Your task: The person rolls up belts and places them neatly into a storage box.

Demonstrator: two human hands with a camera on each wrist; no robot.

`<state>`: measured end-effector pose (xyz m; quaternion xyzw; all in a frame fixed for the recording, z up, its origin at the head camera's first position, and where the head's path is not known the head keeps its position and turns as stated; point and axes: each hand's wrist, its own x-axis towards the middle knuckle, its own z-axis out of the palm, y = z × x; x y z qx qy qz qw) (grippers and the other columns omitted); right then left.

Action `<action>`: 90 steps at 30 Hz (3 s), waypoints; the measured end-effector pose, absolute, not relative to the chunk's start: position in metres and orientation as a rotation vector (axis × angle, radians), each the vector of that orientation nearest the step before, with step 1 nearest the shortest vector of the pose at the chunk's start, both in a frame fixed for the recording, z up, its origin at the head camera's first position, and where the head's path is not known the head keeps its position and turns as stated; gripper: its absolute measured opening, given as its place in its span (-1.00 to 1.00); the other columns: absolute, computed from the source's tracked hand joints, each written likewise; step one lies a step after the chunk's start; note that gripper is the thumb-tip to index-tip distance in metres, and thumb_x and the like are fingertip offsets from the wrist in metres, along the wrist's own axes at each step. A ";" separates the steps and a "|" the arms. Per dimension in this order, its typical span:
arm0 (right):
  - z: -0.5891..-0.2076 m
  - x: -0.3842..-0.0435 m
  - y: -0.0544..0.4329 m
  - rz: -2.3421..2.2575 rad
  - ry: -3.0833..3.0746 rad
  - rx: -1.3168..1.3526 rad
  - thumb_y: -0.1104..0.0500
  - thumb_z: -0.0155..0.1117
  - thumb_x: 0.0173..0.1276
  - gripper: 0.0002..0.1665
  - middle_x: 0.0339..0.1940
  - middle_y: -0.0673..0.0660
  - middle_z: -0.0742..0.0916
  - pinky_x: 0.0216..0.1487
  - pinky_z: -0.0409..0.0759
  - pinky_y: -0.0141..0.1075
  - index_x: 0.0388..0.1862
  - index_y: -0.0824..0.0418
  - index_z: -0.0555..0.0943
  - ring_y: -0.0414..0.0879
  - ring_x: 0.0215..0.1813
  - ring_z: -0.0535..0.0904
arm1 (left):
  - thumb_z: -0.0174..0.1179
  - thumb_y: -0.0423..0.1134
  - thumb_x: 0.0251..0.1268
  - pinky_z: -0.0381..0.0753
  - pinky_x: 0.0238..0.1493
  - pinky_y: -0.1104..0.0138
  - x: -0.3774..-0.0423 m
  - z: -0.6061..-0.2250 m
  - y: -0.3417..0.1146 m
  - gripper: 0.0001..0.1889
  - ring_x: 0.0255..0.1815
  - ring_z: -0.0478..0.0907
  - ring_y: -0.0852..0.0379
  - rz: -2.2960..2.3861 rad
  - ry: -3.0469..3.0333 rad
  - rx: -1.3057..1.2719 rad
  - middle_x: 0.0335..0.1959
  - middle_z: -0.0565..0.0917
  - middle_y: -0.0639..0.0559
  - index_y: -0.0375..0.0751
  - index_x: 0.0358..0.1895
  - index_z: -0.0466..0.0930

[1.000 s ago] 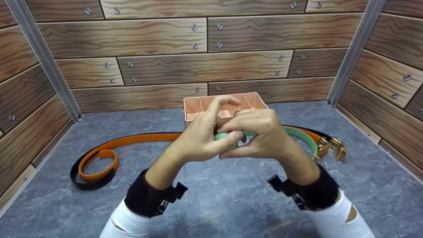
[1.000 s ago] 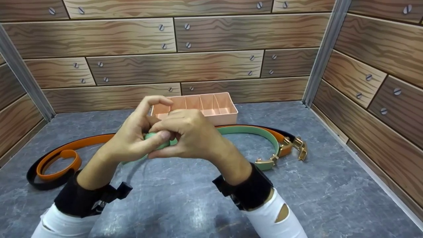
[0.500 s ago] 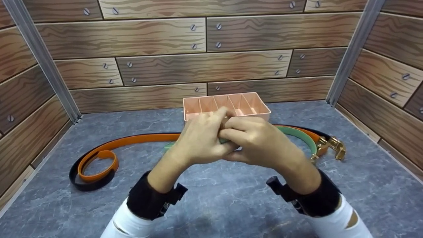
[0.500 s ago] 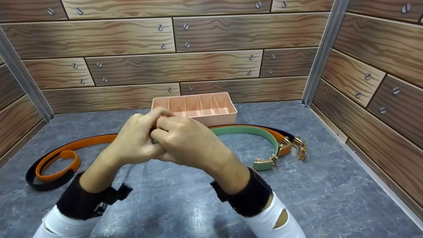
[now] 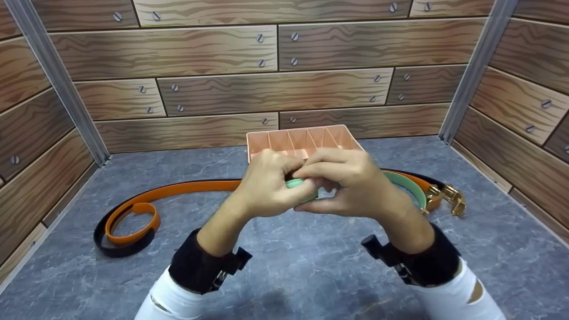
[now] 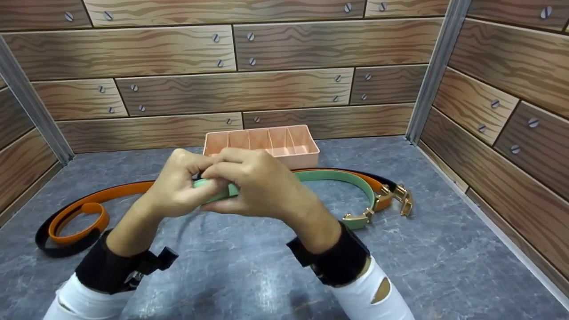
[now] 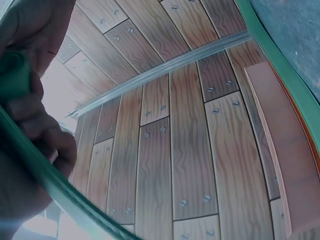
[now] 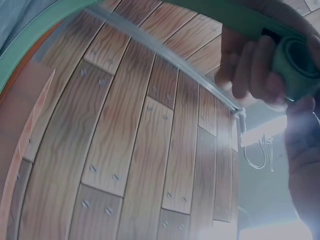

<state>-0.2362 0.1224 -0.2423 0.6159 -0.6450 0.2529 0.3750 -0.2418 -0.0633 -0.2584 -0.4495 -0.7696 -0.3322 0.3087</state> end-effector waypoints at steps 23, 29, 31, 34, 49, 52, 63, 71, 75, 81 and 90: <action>-0.243 -0.237 0.121 0.713 -1.595 1.642 0.11 0.60 0.10 -0.69 -0.36 0.11 0.76 -0.35 0.61 -0.39 -0.29 0.26 0.71 -0.15 -0.40 0.65 | 0.20 -0.10 0.26 0.37 -0.62 0.43 -0.241 -0.257 -0.061 -0.78 -0.66 0.42 0.31 -1.043 -2.037 -1.406 -0.63 0.59 0.10 -0.15 -0.46 0.65; -0.246 -0.235 0.119 0.386 -1.692 1.536 0.21 0.59 0.00 -0.65 -0.36 0.06 0.68 -0.34 0.57 -0.40 -0.26 0.27 0.64 -0.16 -0.39 0.56 | 0.20 0.00 0.05 0.20 -0.70 0.38 -0.237 -0.260 -0.058 -0.70 -0.73 0.29 0.25 -0.621 -2.160 -0.967 -0.75 0.35 0.18 -0.04 -0.67 0.40; -0.247 -0.235 0.118 0.316 -1.683 1.514 0.22 0.57 -0.02 -0.65 -0.39 0.05 0.65 -0.38 0.55 -0.39 -0.29 0.27 0.61 -0.16 -0.42 0.52 | 0.18 0.01 0.03 0.16 -0.72 0.38 -0.235 -0.262 -0.057 -0.69 -0.74 0.28 0.23 -0.528 -2.166 -0.894 -0.77 0.32 0.17 -0.03 -0.68 0.37; -0.248 -0.237 0.117 0.407 -1.663 1.538 0.27 0.55 -0.06 -0.69 -0.43 0.06 0.68 -0.37 0.59 -0.38 -0.33 0.26 0.62 -0.16 -0.43 0.58 | 0.18 0.03 0.07 0.14 -0.74 0.38 -0.231 -0.261 -0.056 -0.68 -0.76 0.26 0.22 -0.501 -2.135 -0.895 -0.79 0.32 0.17 0.01 -0.69 0.38; -0.244 -0.239 0.118 0.703 -1.628 1.632 0.11 0.59 0.11 -0.64 -0.29 0.14 0.78 -0.28 0.63 -0.39 -0.20 0.30 0.71 -0.12 -0.33 0.68 | 0.17 -0.04 0.15 0.25 -0.67 0.40 -0.229 -0.251 -0.062 -0.73 -0.70 0.28 0.31 -0.870 -2.183 -1.082 -0.71 0.39 0.22 -0.02 -0.64 0.48; -0.245 -0.235 0.117 0.480 -1.681 1.574 0.14 0.59 0.07 -0.62 -0.26 0.11 0.74 -0.27 0.62 -0.38 -0.19 0.29 0.67 -0.13 -0.31 0.64 | 0.19 0.00 0.04 0.19 -0.70 0.38 -0.229 -0.251 -0.062 -0.68 -0.73 0.23 0.29 -0.691 -2.290 -0.923 -0.75 0.28 0.25 0.03 -0.71 0.33; -0.240 -0.237 0.121 0.705 -1.564 1.614 0.15 0.55 0.14 -0.74 -0.42 0.08 0.75 -0.39 0.59 -0.40 -0.27 0.28 0.70 -0.19 -0.47 0.59 | 0.14 -0.01 0.26 0.27 -0.66 0.40 -0.225 -0.249 -0.062 -0.70 -0.67 0.28 0.34 -0.948 -2.234 -1.153 -0.70 0.38 0.26 0.00 -0.61 0.52; -0.238 -0.235 0.124 0.694 -1.600 1.617 0.12 0.54 0.17 -0.69 -0.31 0.12 0.76 -0.24 0.63 -0.36 -0.21 0.29 0.70 -0.12 -0.33 0.66 | 0.20 0.09 0.20 0.30 -0.61 0.38 -0.228 -0.251 -0.062 -0.67 -0.64 0.33 0.29 -0.940 -2.216 -1.111 -0.64 0.42 0.21 -0.02 -0.56 0.47; -0.238 -0.230 0.125 0.518 -1.672 1.555 0.08 0.59 0.09 -0.61 -0.26 0.07 0.77 -0.19 0.64 -0.33 -0.17 0.25 0.70 -0.13 -0.26 0.68 | 0.21 0.13 0.18 0.26 -0.63 0.38 -0.228 -0.252 -0.059 -0.65 -0.66 0.30 0.30 -0.767 -2.228 -1.018 -0.67 0.39 0.24 0.03 -0.60 0.43; -0.240 -0.227 0.125 0.394 -1.661 1.524 0.17 0.58 0.05 -0.64 -0.31 0.07 0.75 -0.28 0.65 -0.35 -0.19 0.26 0.68 -0.14 -0.33 0.67 | 0.21 0.10 0.14 0.27 -0.65 0.39 -0.229 -0.254 -0.058 -0.69 -0.65 0.31 0.29 -0.659 -2.240 -1.016 -0.68 0.40 0.23 0.05 -0.60 0.44; -0.239 -0.235 0.124 0.487 -1.572 1.528 0.13 0.50 0.18 -0.73 -0.44 0.05 0.71 -0.45 0.54 -0.40 -0.24 0.27 0.69 -0.21 -0.52 0.52 | 0.18 0.07 0.29 0.39 -0.56 0.39 -0.236 -0.253 -0.065 -0.71 -0.61 0.39 0.31 -0.933 -2.232 -1.234 -0.60 0.52 0.20 -0.04 -0.45 0.60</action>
